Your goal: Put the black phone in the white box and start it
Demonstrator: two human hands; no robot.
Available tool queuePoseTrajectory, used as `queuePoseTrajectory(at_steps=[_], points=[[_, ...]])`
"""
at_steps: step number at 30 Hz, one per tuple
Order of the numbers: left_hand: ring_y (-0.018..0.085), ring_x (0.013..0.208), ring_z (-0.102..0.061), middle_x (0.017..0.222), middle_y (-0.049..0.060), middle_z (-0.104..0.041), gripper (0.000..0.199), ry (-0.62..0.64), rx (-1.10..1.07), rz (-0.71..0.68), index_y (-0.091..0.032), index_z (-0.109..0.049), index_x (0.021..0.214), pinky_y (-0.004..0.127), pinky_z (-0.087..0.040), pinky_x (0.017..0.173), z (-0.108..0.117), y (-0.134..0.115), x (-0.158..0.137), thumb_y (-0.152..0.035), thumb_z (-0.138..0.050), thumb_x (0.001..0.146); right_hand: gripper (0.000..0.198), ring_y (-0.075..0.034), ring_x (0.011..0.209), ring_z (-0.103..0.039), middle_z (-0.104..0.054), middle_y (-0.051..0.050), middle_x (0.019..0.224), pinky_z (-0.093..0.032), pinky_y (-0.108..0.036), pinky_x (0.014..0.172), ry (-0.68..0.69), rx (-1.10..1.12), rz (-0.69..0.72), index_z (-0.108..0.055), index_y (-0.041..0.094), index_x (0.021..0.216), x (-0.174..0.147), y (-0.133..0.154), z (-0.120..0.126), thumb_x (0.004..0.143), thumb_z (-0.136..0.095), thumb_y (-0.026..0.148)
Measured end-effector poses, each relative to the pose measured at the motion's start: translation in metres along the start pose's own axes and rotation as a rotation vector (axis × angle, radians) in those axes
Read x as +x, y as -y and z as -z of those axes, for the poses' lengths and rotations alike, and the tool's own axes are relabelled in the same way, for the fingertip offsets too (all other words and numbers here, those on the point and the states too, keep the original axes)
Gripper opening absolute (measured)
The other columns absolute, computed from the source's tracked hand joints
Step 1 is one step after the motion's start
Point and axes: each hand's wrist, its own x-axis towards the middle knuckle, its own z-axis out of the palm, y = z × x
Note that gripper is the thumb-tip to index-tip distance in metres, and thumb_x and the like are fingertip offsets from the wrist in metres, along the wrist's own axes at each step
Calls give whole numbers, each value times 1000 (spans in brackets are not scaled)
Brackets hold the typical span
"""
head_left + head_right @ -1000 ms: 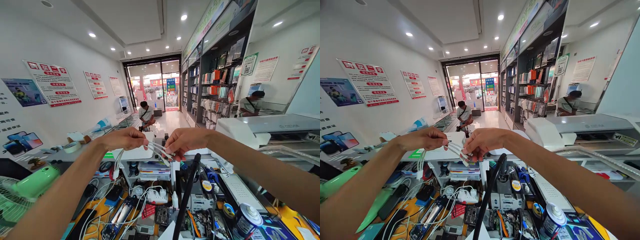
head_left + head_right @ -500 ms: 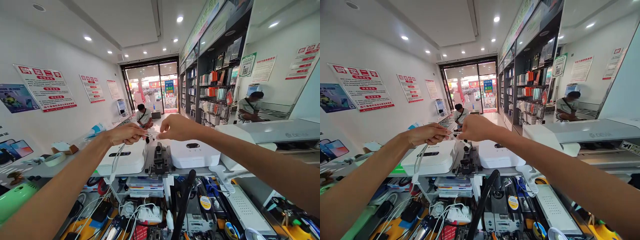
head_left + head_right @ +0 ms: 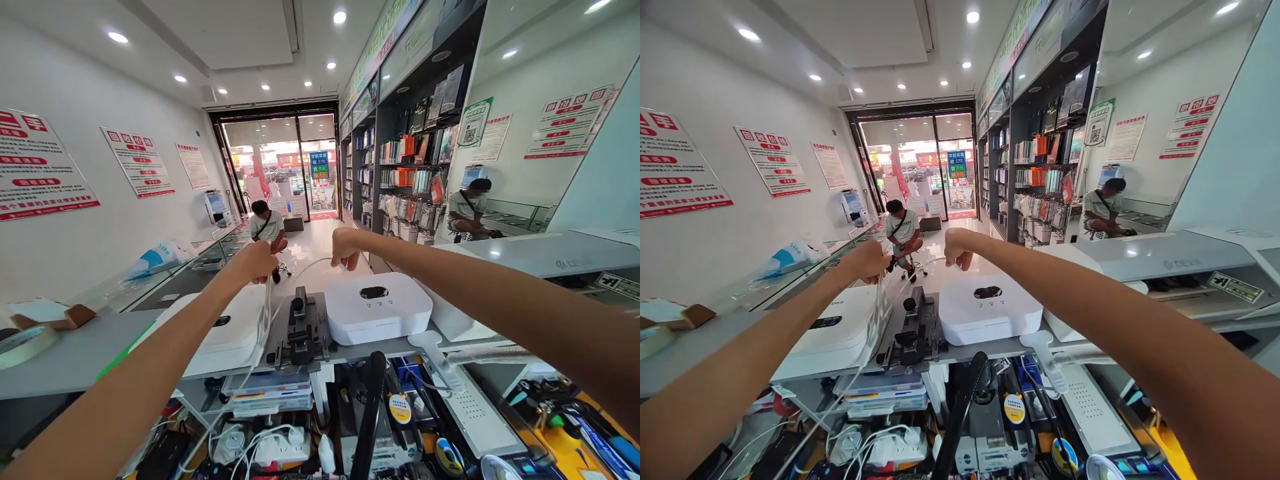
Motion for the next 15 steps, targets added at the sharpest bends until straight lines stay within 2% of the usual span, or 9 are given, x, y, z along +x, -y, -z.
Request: queuePoseTrajectory(at_steps=[3, 4, 5, 6, 8, 9, 10, 12, 15], points=[[43, 119, -65, 106, 24, -71, 25, -186, 132, -44, -11, -66, 96, 48, -53, 93, -15, -5, -6, -34, -59, 88, 25, -16, 88, -72, -73, -5, 107, -62, -35, 79, 24, 35, -67, -69, 15, 111, 31, -18, -10, 99, -69, 36], [43, 131, -57, 121, 24, -68, 32, -226, 150, -96, -11, -65, 109, 50, -50, 99, -21, -9, -12, -36, -54, 92, 26, -17, 90, -71, -73, -5, 109, -62, -35, 79, 29, 56, -78, -69, 15, 114, 40, -23, -13, 99, -69, 37], [42, 136, -53, 129, 23, -66, 37, -240, 156, -147, -13, -64, 117, 51, -48, 103, -27, -15, -18, -38, -49, 94, 28, -17, 91, -71, -72, -6, 111, -62, -36, 79, 37, 80, -86, -68, 15, 116, 49, -29, -15, 99, -69, 37], [36, 135, -55, 130, 17, -67, 41, -207, 150, -265, -17, -63, 122, 47, -47, 106, -34, -22, -24, -44, -47, 96, 29, -18, 92, -71, -72, -6, 113, -62, -36, 80, 47, 105, -95, -68, 16, 117, 56, -33, -17, 99, -68, 37], [34, 135, -54, 137, 13, -65, 63, 68, 115, -660, -22, -59, 136, 47, -46, 110, -49, -39, -30, -63, -54, 89, 31, -19, 96, -71, -71, -7, 117, -62, -38, 82, 78, 155, -122, -66, 16, 121, 68, -41, -18, 99, -68, 38], [35, 138, -51, 144, 13, -60, 82, 183, 113, -767, -23, -54, 143, 48, -45, 112, -57, -47, -29, -74, -61, 79, 32, -20, 98, -70, -70, -8, 119, -62, -39, 83, 99, 180, -141, -66, 16, 123, 71, -44, -18, 99, -68, 38], [38, 141, -47, 149, 15, -56, 101, 275, 135, -815, -22, -49, 149, 52, -44, 113, -64, -54, -26, -80, -68, 68, 34, -20, 99, -70, -69, -8, 121, -62, -39, 84, 121, 205, -163, -65, 16, 124, 74, -47, -19, 99, -69, 38], [44, 146, -37, 158, 19, -46, 132, 415, 206, -791, -22, -37, 158, 59, -41, 115, -76, -66, -13, -85, -76, 49, 35, -21, 101, -70, -69, -9, 122, -62, -40, 85, 156, 254, -217, -65, 16, 125, 75, -52, -20, 99, -69, 37], [45, 149, -31, 165, 18, -35, 147, 547, 239, -726, -26, -23, 164, 63, -38, 116, -89, -71, 7, -81, -80, 41, 28, -19, 96, -72, -72, -7, 116, -63, -38, 82, 141, 318, -304, -68, 15, 118, 74, -58, -24, 97, -71, 33]])
